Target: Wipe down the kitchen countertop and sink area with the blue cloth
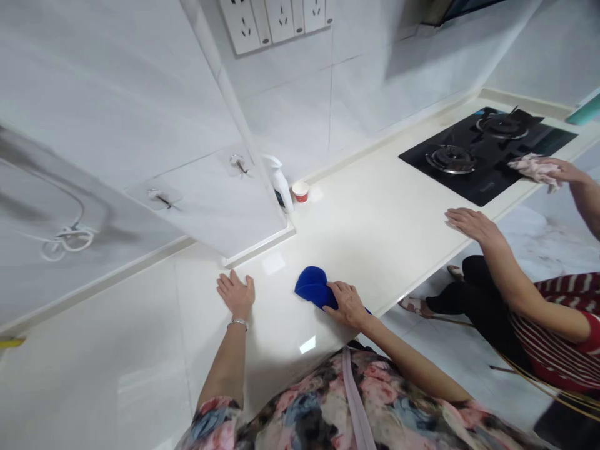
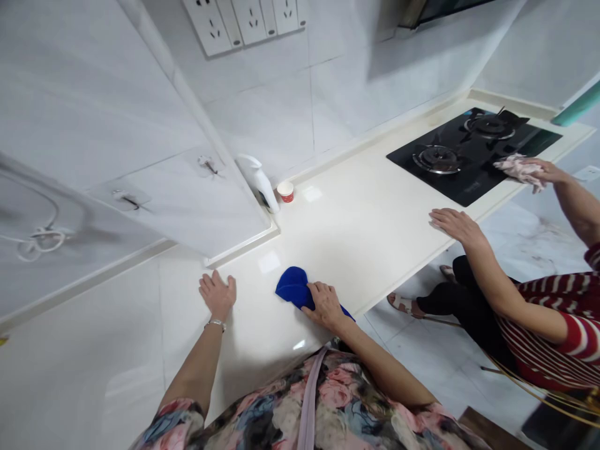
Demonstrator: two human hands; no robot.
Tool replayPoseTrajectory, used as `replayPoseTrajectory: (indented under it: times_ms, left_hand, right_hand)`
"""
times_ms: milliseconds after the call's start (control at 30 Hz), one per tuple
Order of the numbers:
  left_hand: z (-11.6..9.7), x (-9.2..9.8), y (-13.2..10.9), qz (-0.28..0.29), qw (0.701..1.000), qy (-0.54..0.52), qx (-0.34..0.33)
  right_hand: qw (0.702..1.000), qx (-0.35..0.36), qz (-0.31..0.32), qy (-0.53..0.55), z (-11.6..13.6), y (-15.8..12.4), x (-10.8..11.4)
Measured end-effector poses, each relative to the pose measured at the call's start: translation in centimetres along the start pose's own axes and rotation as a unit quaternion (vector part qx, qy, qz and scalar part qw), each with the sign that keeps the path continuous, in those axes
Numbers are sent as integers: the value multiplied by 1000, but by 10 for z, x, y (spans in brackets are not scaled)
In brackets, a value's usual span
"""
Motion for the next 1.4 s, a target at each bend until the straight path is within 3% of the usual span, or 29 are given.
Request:
replayPoseTrajectory:
  times_ms: [167, 267, 367, 500, 633, 733, 833, 933, 1000, 1033, 1067, 1167, 1233, 1400]
  left_hand:
    - [1, 3, 3, -22, 1000, 2, -5]
    - [2, 2, 6, -25, 1000, -3, -9]
    - [0, 4, 6, -39, 999, -9, -23]
    - [-5, 11, 6, -67, 997, -14, -42]
    - [-7, 13, 7, -78, 995, -12, -55]
    - [-5, 10, 9, -64, 997, -15, -48]
    - [-6, 11, 9, -61, 997, -16, -40]
    - [-9, 12, 8, -55, 998, -6, -29]
    - [-12, 12, 8, -44, 999, 7, -20]
    - [-13, 12, 8, -38, 999, 15, -16]
    - [-13, 11, 8, -33, 999, 21, -14]
    - [-12, 10, 9, -25, 999, 32, -16]
    - [-9, 8, 11, -25, 999, 35, -21]
    - [0, 0, 17, -25, 999, 30, -28]
  right_hand:
    - [997, 47, 16, 59, -14, -4, -6]
    - [993, 65, -55, 82, -34, -2, 13]
    - [982, 27, -167, 87, -68, -2, 58]
    - [960, -46, -252, 112, -109, -1, 131]
    - [932, -19, -345, 111, -118, 8, 209]
    - [922, 15, -379, 81, -113, 22, 240]
    - [937, 51, -339, 62, -96, 38, 228]
    - [969, 127, -201, 68, -65, 46, 174]
    - [973, 184, -104, 92, -48, 42, 132]
    - [973, 189, -86, 100, -47, 40, 117]
    - [976, 171, -93, 100, -53, 39, 107]
    - [985, 25, -164, 42, -94, 47, 93]
    - [986, -38, -164, -8, -113, 60, 81]
    - [989, -22, -129, -65, -122, 121, 65]
Point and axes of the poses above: each hand's wrist, its own y-axis towards the middle knuckle, its own x-axis out of the back of the hand, z = x × y, the point moved 10 cm from there along y, towards the middle knuckle, and after that the axes turned 5 degrees about x, right-handed, at the moved point
